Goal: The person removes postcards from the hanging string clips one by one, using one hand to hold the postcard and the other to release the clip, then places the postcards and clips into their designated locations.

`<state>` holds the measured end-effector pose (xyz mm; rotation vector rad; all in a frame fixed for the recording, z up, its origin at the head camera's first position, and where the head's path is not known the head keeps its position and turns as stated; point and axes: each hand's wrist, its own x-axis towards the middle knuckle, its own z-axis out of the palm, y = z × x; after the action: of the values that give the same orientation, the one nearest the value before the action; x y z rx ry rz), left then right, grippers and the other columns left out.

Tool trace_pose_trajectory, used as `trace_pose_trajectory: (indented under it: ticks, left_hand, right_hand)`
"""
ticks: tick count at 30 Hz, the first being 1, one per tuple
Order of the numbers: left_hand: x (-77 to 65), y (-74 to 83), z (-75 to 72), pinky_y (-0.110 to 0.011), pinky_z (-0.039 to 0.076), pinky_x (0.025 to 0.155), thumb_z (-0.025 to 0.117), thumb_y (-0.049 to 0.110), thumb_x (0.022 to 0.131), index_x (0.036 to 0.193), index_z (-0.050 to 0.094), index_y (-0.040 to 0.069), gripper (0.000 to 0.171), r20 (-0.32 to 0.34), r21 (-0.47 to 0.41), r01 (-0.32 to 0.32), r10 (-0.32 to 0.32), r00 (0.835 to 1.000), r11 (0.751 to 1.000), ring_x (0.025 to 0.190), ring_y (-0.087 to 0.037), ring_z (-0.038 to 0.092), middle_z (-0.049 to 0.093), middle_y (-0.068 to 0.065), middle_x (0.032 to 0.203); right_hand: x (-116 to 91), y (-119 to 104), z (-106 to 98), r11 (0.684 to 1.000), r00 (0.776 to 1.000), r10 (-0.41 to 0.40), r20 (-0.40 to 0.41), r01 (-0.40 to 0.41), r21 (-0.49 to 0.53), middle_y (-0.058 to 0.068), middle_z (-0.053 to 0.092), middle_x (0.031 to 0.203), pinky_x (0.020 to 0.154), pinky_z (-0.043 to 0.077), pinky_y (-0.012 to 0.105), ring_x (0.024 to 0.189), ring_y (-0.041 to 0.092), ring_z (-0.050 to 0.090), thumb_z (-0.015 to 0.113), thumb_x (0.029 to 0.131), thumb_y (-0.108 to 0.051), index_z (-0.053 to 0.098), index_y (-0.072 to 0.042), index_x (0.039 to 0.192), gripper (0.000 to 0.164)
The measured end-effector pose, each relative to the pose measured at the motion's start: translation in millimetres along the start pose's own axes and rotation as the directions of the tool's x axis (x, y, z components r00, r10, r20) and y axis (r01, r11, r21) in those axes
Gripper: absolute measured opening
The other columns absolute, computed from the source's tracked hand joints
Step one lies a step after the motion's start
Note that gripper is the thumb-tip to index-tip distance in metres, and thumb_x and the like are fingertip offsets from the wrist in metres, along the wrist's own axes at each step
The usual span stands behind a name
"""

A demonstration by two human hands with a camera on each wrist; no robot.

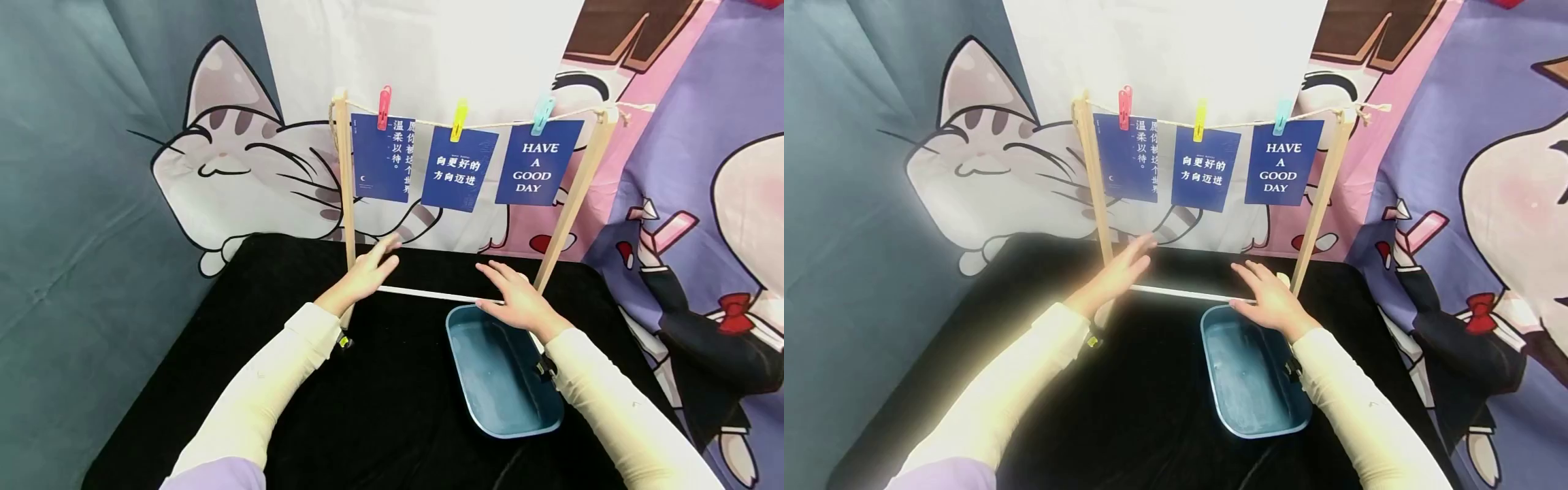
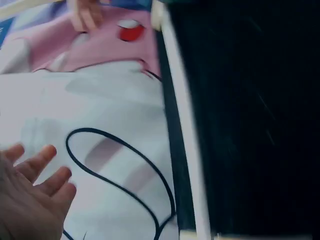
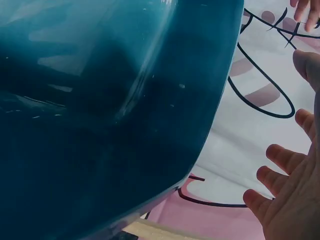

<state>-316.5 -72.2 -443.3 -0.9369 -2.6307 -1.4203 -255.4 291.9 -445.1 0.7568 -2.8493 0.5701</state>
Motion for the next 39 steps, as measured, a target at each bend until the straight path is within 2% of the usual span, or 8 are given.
trace_pose_trajectory:
  ticks: [3, 7, 11, 15, 22, 29, 33, 39]
  left_hand:
    - [8.0, 8.5, -1.7, -0.051, 0.028, 0.12, 0.041, 0.027, 0.11, 0.161, 0.02, 0.009, 0.058, -0.068, -0.462, -0.016, -0.018, 0.998, 0.886, 0.145, -0.033, 0.038, 0.044, -0.019, 0.154]
    - [15.5, 23.6, -7.9, -0.05, 0.018, 0.124, 0.032, 0.027, 0.11, 0.161, 0.008, 0.006, 0.06, -0.129, -0.844, -0.11, 0.001, 0.992, 0.525, 0.151, -0.04, 0.023, 0.027, -0.025, 0.162]
    - [18.3, 33.9, -16.6, -0.044, 0.014, 0.125, 0.04, 0.034, 0.107, 0.162, 0.005, 0.012, 0.069, -0.166, -0.971, -0.161, -0.015, 0.986, 0.175, 0.155, -0.032, 0.012, 0.016, -0.016, 0.168]
    - [18.9, 39.2, -24.5, -0.042, 0.013, 0.126, 0.055, 0.04, 0.1, 0.162, 0.002, 0.013, 0.086, -0.182, -0.983, -0.182, -0.022, 0.983, -0.002, 0.155, -0.027, 0.01, 0.009, -0.012, 0.169]
    - [13.9, 47.3, -30.1, -0.046, 0.005, 0.125, 0.024, 0.039, 0.109, 0.151, 0.025, 0.012, 0.05, -0.189, -0.982, -0.189, 0.018, 0.982, -0.025, 0.155, -0.034, 0.01, 0.012, -0.018, 0.168]
    - [1.6, 45.6, -43.9, -0.049, 0.012, 0.124, 0.055, 0.042, 0.1, 0.139, 0.045, 0.013, 0.049, -0.2, -0.977, -0.206, 0.093, 0.975, 0.054, 0.149, -0.039, 0.028, 0.056, -0.015, 0.141]
    - [-4.5, 49.2, -59.8, -0.048, 0.025, 0.122, 0.041, 0.039, 0.107, 0.135, 0.05, 0.014, 0.04, -0.218, -0.961, -0.232, 0.109, 0.97, 0.147, 0.131, -0.032, 0.053, 0.065, -0.011, 0.131]
    - [-2.2, 64.1, -86.6, -0.038, 0.047, 0.107, 0.024, 0.027, 0.109, 0.13, 0.053, 0.012, 0.039, -0.267, -0.887, -0.283, 0.094, 0.959, 0.364, 0.111, -0.022, 0.066, 0.069, -0.006, 0.125]
  right_hand:
    - [-4.2, -0.4, -2.1, 1.0, 1.0, 0.008, 0.004, -0.008, 0.016, 0.023, 0.035, 0.157, 0.113, 0.026, 0.066, 0.14, 0.048, 0.035, 0.071, 0.093, -0.04, 0.039, -0.015, 0.156, 0.075]
    - [-12.2, 1.3, -3.5, 0.999, 0.999, 0.031, 0.014, -0.032, 0.028, 0.023, 0.033, 0.158, 0.11, 0.032, 0.067, 0.142, 0.048, 0.032, 0.071, 0.093, -0.041, 0.037, -0.017, 0.157, 0.076]
    - [-18.0, 4.0, -2.6, 0.999, 0.999, 0.036, 0.031, -0.037, 0.037, 0.023, 0.032, 0.159, 0.107, 0.037, 0.066, 0.144, 0.044, 0.03, 0.071, 0.094, -0.041, 0.036, -0.018, 0.157, 0.075]
    - [-20.4, 6.3, -2.3, 0.997, 0.998, 0.044, 0.042, -0.046, 0.056, 0.023, 0.032, 0.159, 0.107, 0.037, 0.066, 0.145, 0.043, 0.03, 0.07, 0.095, -0.042, 0.036, -0.018, 0.157, 0.075]
    - [-26.2, 10.9, -5.1, 0.997, 0.997, 0.066, 0.043, -0.068, 0.048, 0.025, 0.032, 0.158, 0.108, 0.034, 0.068, 0.145, 0.047, 0.029, 0.069, 0.095, -0.043, 0.037, -0.019, 0.157, 0.074]
    - [-28.7, 13.0, -4.4, 0.995, 0.996, 0.074, 0.055, -0.077, 0.064, 0.025, 0.031, 0.158, 0.108, 0.034, 0.069, 0.144, 0.045, 0.031, 0.068, 0.096, -0.043, 0.035, -0.018, 0.158, 0.074]
    - [-28.1, 12.9, -1.7, 0.995, 0.996, 0.072, 0.06, -0.076, 0.07, 0.025, 0.031, 0.159, 0.108, 0.035, 0.068, 0.143, 0.044, 0.031, 0.067, 0.096, -0.043, 0.035, -0.018, 0.158, 0.074]
    - [-26.9, 10.3, 0.5, 0.995, 0.995, 0.072, 0.07, -0.077, 0.07, 0.025, 0.03, 0.159, 0.107, 0.036, 0.069, 0.141, 0.047, 0.034, 0.066, 0.097, -0.044, 0.035, -0.017, 0.158, 0.073]
